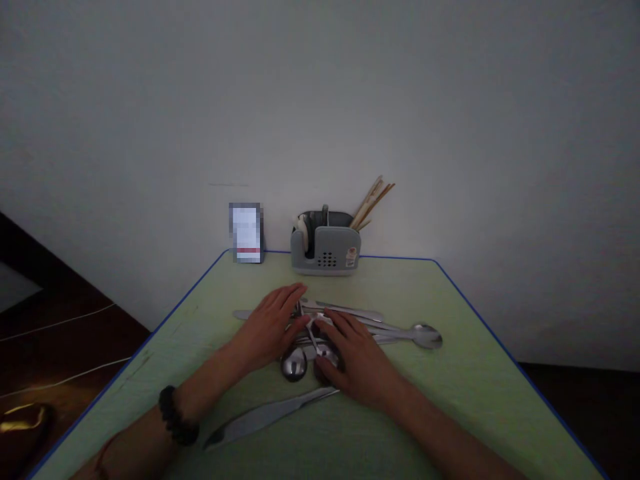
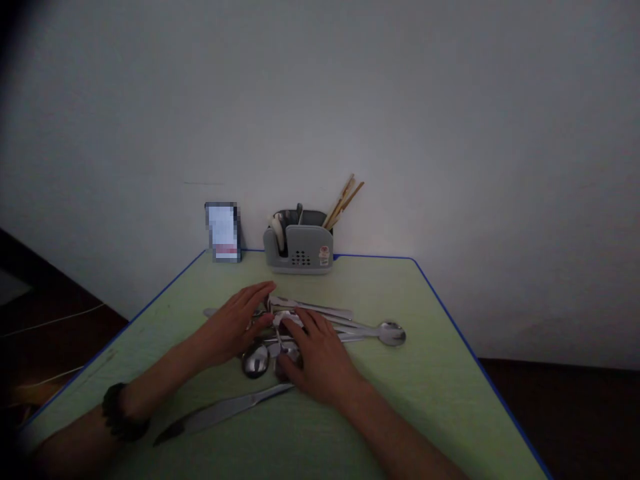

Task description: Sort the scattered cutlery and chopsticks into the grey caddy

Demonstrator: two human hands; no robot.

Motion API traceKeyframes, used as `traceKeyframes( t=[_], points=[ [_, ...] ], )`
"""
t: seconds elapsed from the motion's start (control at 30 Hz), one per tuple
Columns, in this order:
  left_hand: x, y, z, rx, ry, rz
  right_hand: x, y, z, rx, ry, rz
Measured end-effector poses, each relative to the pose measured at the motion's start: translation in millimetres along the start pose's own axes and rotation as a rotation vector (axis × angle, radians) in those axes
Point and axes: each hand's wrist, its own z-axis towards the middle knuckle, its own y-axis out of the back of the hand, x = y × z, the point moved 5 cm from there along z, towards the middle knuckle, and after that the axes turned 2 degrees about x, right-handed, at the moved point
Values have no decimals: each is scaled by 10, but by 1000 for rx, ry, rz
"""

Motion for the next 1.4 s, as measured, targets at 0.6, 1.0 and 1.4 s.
traceKeyframes(
  t=[0.6,1.0,1.4],
  points=[
    [210,-255,-210,168,-79,-50,-94,90,-9,109,9,-55],
    [272,-95,-134,37,-126,-43,-280,133,54,-92,-31,-63],
    [464,-246,-192,101,16,111,-451,121,-20,-68,-234,-310]
  ],
)
